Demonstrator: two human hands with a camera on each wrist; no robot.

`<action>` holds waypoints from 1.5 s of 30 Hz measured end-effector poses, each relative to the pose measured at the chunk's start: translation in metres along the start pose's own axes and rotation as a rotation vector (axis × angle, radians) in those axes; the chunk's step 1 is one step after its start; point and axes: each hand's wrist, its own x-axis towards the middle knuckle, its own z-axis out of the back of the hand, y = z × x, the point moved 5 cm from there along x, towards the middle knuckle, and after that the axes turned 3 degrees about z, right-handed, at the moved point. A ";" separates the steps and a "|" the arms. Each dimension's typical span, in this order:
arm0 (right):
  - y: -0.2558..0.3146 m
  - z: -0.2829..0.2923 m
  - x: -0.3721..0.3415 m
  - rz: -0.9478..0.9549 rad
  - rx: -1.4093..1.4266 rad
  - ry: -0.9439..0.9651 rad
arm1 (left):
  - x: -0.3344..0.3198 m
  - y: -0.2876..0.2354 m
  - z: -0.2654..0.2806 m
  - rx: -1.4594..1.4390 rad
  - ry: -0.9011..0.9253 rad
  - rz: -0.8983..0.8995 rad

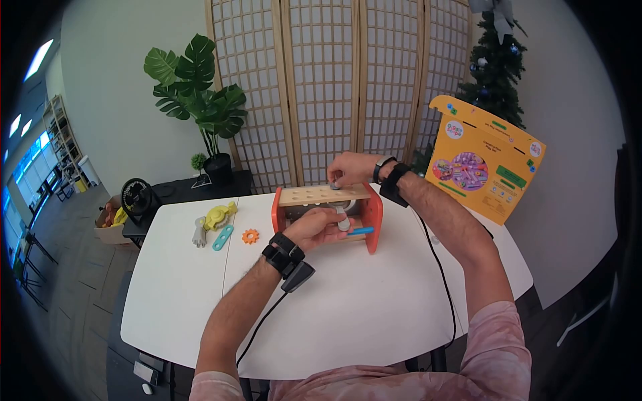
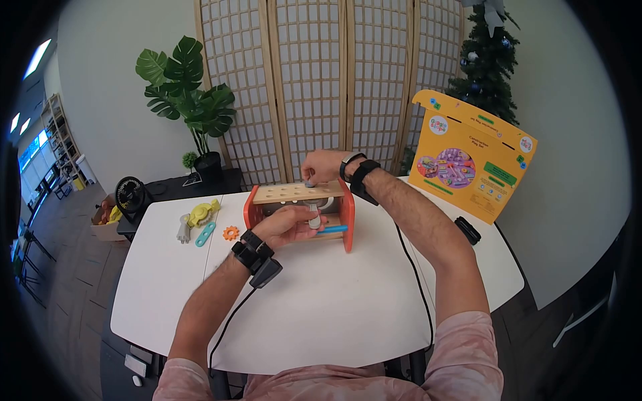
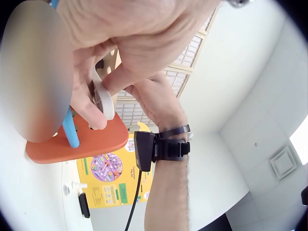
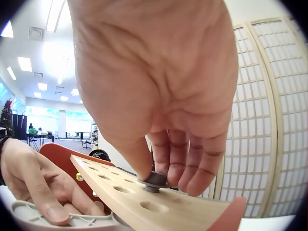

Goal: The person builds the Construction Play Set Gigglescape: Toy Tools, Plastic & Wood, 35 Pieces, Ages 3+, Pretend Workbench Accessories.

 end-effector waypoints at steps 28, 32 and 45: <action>-0.011 -0.009 0.001 -0.329 -0.100 0.019 | -0.007 -0.002 -0.007 -0.011 -0.009 -0.044; -0.008 -0.010 0.004 -0.262 -0.054 0.083 | -0.006 -0.001 -0.006 -0.017 -0.019 -0.042; -0.005 -0.007 0.001 -0.317 -0.126 0.190 | -0.005 0.000 -0.004 -0.001 -0.027 -0.042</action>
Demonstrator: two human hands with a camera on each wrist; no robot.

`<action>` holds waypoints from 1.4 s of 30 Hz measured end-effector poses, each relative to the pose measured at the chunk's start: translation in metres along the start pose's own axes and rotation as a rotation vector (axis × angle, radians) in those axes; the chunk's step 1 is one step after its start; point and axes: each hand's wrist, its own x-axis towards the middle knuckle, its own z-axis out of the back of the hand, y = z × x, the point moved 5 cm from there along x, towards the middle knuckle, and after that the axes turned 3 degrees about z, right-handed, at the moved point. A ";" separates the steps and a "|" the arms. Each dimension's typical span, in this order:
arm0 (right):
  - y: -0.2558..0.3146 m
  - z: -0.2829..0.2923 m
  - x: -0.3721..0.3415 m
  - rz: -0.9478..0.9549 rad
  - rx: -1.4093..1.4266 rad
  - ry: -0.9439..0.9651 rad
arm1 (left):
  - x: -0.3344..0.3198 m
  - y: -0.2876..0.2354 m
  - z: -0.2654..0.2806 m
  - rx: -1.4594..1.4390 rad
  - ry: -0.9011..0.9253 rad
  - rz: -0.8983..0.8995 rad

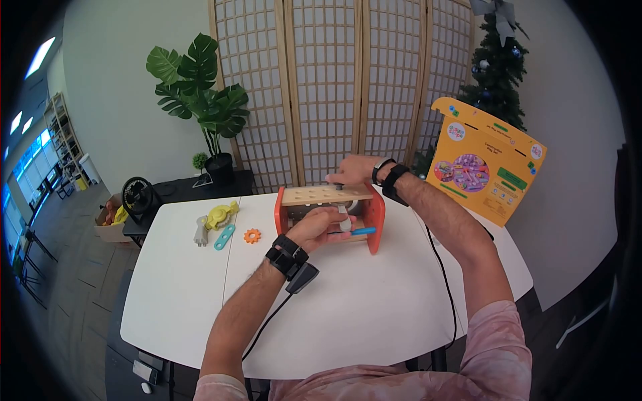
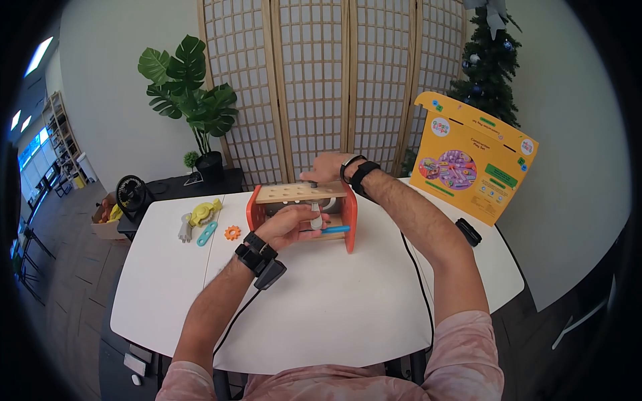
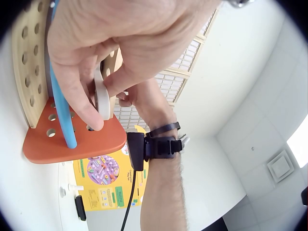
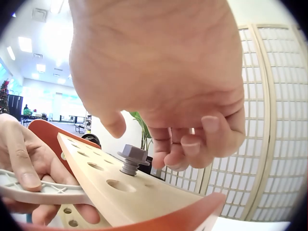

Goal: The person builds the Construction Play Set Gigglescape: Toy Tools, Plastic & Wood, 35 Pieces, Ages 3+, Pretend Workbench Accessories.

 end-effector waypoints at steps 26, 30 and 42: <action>0.000 0.000 -0.004 -0.022 0.054 -0.058 | -0.007 -0.005 -0.005 0.010 0.006 -0.012; 0.001 0.000 -0.005 0.036 0.188 -0.115 | -0.003 -0.003 -0.003 -0.007 0.023 -0.020; 0.003 -0.001 -0.009 -0.053 0.103 0.042 | -0.006 -0.005 -0.005 0.001 0.015 -0.021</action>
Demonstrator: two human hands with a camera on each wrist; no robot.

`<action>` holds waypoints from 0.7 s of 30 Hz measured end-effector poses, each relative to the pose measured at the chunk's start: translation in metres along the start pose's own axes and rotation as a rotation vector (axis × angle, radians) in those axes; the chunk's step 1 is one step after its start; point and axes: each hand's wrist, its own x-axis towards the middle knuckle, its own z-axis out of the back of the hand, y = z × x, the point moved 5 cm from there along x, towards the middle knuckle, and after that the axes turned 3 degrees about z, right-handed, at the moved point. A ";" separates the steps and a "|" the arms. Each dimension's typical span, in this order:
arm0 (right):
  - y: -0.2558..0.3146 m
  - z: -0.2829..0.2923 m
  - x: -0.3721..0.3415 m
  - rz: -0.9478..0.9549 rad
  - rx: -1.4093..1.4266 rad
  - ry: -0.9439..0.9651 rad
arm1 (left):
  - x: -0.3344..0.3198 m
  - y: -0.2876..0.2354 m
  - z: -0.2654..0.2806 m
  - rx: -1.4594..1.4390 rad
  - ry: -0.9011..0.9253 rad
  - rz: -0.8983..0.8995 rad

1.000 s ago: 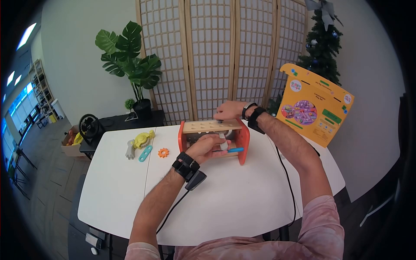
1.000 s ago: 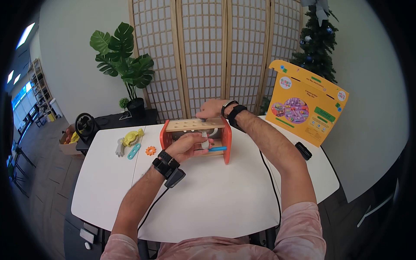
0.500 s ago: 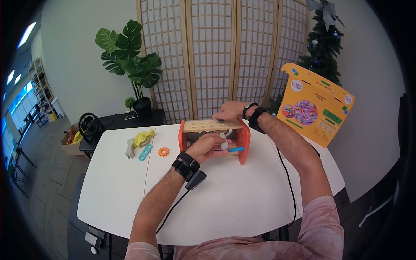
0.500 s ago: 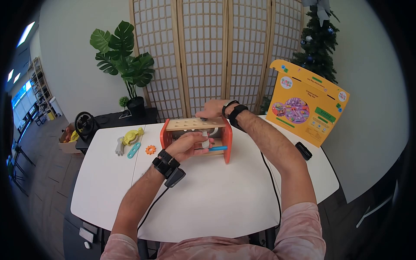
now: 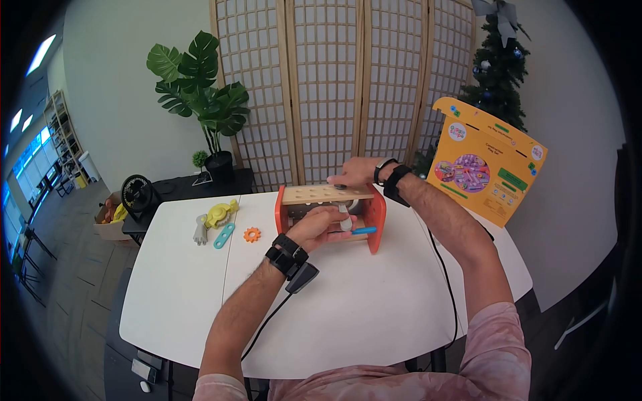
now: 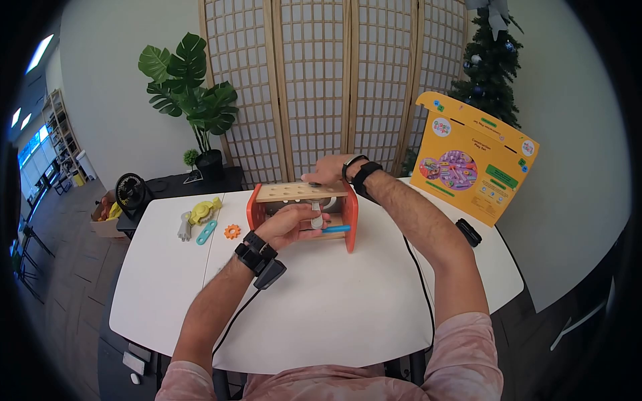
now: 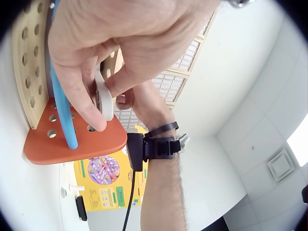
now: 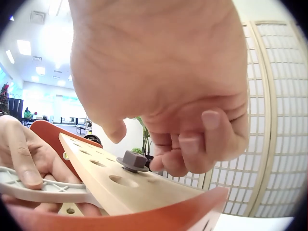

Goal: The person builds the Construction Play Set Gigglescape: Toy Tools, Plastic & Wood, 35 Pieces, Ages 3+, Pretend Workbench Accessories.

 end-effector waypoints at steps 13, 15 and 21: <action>-0.004 -0.005 0.011 0.082 0.025 -0.073 | 0.000 0.001 0.001 -0.001 0.006 0.002; -0.004 -0.007 0.013 0.148 0.026 -0.079 | 0.001 0.002 0.001 -0.004 0.001 0.002; -0.009 -0.003 0.016 0.051 -0.002 -0.121 | 0.000 0.001 0.001 -0.008 0.001 -0.003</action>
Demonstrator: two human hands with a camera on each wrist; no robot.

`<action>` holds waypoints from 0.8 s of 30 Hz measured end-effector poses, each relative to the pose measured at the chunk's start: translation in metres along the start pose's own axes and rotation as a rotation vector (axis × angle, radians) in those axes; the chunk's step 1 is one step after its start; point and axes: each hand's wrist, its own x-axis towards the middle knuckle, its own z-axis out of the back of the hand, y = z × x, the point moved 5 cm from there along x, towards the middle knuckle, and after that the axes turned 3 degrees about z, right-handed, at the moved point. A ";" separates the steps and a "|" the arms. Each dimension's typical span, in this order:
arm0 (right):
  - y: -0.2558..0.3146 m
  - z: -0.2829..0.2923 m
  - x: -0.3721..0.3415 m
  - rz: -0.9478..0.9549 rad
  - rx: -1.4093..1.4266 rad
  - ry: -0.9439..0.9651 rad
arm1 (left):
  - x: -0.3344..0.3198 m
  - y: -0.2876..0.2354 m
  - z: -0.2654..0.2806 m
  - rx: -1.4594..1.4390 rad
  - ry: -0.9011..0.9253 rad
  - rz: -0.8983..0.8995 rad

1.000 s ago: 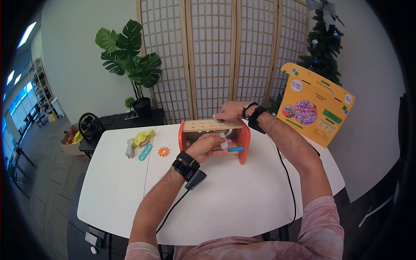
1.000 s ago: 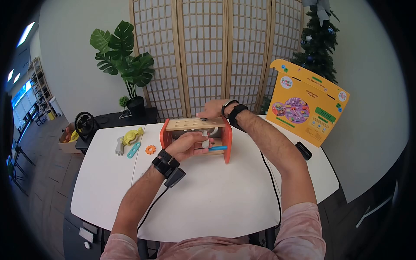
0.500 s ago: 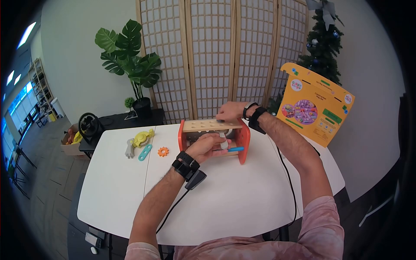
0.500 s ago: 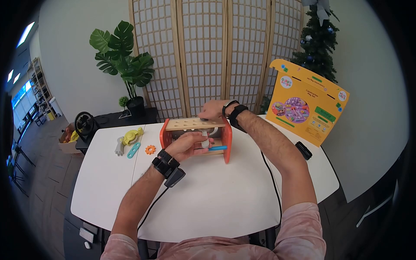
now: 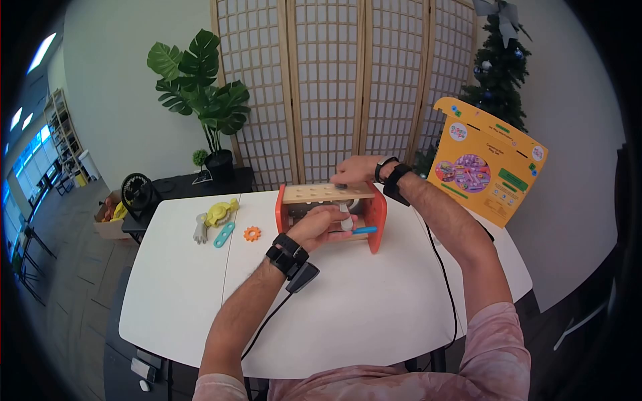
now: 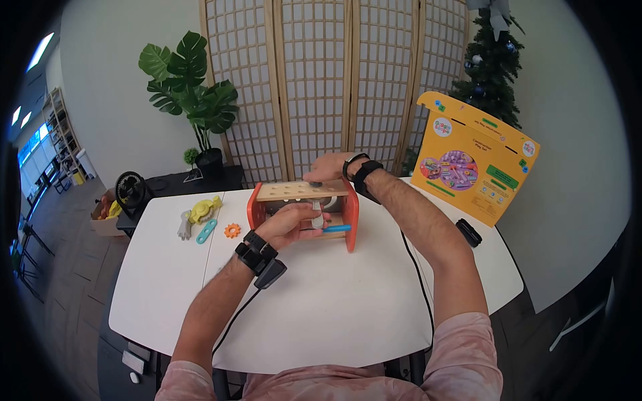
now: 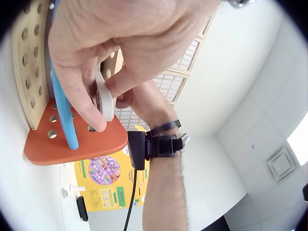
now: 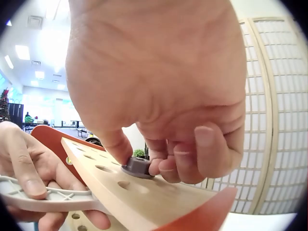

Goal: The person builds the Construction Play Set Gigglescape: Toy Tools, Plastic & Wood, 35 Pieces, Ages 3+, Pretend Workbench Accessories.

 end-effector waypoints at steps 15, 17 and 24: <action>0.006 -0.001 -0.004 -0.021 -0.048 0.048 | -0.001 -0.001 -0.001 0.015 -0.003 0.000; 0.003 -0.007 0.002 0.024 -0.007 0.030 | -0.002 -0.001 -0.002 0.016 -0.006 0.003; 0.006 -0.003 0.000 0.022 -0.073 0.038 | 0.004 0.002 0.003 0.029 0.003 -0.001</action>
